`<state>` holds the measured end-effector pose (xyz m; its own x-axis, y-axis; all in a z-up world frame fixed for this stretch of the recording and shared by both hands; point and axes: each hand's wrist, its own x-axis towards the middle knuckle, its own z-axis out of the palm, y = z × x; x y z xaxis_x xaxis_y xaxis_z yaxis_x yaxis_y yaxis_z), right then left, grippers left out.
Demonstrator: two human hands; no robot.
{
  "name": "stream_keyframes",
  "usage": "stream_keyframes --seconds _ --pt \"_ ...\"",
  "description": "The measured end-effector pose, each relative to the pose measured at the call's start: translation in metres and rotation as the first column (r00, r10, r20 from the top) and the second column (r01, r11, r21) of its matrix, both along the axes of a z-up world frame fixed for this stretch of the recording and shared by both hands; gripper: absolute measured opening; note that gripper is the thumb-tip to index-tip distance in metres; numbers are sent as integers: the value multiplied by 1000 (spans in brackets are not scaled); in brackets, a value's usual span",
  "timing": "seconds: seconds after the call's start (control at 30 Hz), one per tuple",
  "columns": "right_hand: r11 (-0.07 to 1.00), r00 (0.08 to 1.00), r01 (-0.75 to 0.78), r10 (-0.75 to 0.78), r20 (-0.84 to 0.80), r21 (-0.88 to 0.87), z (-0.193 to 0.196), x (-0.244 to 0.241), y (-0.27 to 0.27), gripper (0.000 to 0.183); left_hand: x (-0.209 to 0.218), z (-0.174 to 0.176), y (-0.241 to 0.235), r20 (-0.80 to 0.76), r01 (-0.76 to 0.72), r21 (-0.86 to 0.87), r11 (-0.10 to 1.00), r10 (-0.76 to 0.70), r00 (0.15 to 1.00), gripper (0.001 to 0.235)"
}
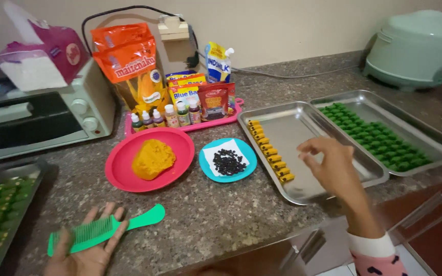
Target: The person shapes small pieces of yellow dough into balls by hand and places them onto a green comb. They then pick up small black items from a plate and place them onto the yellow dough balls on the comb. The finished items are arranged on a metal tray.
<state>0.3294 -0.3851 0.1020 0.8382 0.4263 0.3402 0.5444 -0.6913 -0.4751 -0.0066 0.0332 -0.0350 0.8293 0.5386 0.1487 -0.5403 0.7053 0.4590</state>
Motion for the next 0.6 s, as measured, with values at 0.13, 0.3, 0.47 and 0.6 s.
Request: stream_keyframes --seconds 0.13,0.3,0.47,0.6 --pt "928 920 -273 175 352 253 25 -25 30 14 5 23 -15 228 115 13 993 -115 967 75" --pt "802 835 -510 374 404 310 26 -64 118 23 5 113 -71 -494 -258 -13 966 218 842 74" --pt "700 721 -685 609 331 201 -24 -72 226 33 1 101 -61 -395 -229 -202 952 134 909 71" --pt "670 688 -720 655 311 180 -59 -61 293 41 -2 98 -57 -356 -209 -248 946 112 928 66"
